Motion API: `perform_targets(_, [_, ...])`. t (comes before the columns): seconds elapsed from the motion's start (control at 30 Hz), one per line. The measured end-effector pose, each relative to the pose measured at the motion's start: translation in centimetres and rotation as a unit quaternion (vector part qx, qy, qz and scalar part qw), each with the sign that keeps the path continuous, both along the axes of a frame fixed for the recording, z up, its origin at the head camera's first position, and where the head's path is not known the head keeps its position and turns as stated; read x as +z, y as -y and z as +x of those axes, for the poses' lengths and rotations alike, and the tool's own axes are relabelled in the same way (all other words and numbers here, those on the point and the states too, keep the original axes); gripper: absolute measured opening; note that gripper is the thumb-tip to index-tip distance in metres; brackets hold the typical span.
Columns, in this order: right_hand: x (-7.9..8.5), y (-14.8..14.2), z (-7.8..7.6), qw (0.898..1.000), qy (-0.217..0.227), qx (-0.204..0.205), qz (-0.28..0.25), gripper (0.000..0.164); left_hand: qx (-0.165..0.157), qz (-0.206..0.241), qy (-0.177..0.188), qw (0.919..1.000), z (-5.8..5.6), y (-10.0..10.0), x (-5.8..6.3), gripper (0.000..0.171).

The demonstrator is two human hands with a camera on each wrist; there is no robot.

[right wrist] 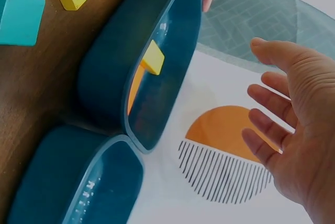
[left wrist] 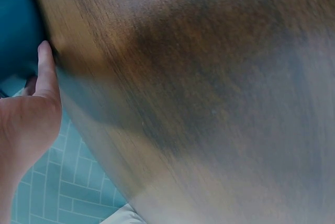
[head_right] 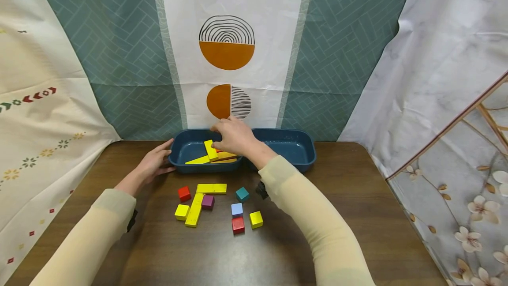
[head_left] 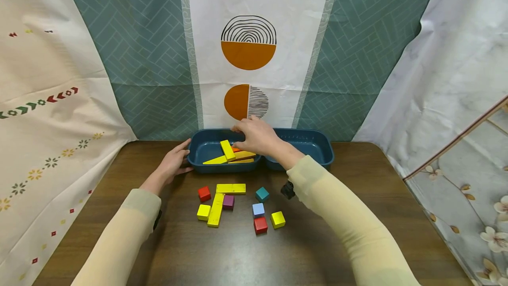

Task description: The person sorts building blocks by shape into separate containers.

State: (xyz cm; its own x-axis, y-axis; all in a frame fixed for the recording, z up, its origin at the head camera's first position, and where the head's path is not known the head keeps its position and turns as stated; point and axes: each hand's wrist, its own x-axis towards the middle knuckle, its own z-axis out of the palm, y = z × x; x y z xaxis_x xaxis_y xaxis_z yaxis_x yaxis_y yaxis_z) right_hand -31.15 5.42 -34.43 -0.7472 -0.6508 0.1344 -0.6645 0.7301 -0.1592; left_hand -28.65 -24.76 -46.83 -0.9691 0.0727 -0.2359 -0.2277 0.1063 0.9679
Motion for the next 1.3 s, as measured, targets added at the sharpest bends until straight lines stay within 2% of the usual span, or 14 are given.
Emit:
perform_targets(0.3, [0.8,-1.2,1.5,1.0,0.004,0.017,-0.014,0.045,-0.003,-0.007,-0.007,0.9999,0.0,0.1,-0.1,0.057])
perform_targets(0.7, [0.4,-1.4,3.8,0.998,-0.015,0.051,-0.015,0.042,-0.006,-0.008,-0.007,0.9999,0.1,0.1,-0.3,0.057])
perform_targets(0.87, [-0.1,-1.4,4.8,0.998,-0.023,0.063,-0.013,0.043,-0.005,-0.007,-0.007,0.9999,0.1,0.1,-0.2,0.057])
perform_targets(1.3, [-2.4,-1.5,7.2,0.997,0.009,0.07,-0.009,0.04,-0.005,-0.008,-0.006,0.9999,0.0,0.0,-0.1,0.057])
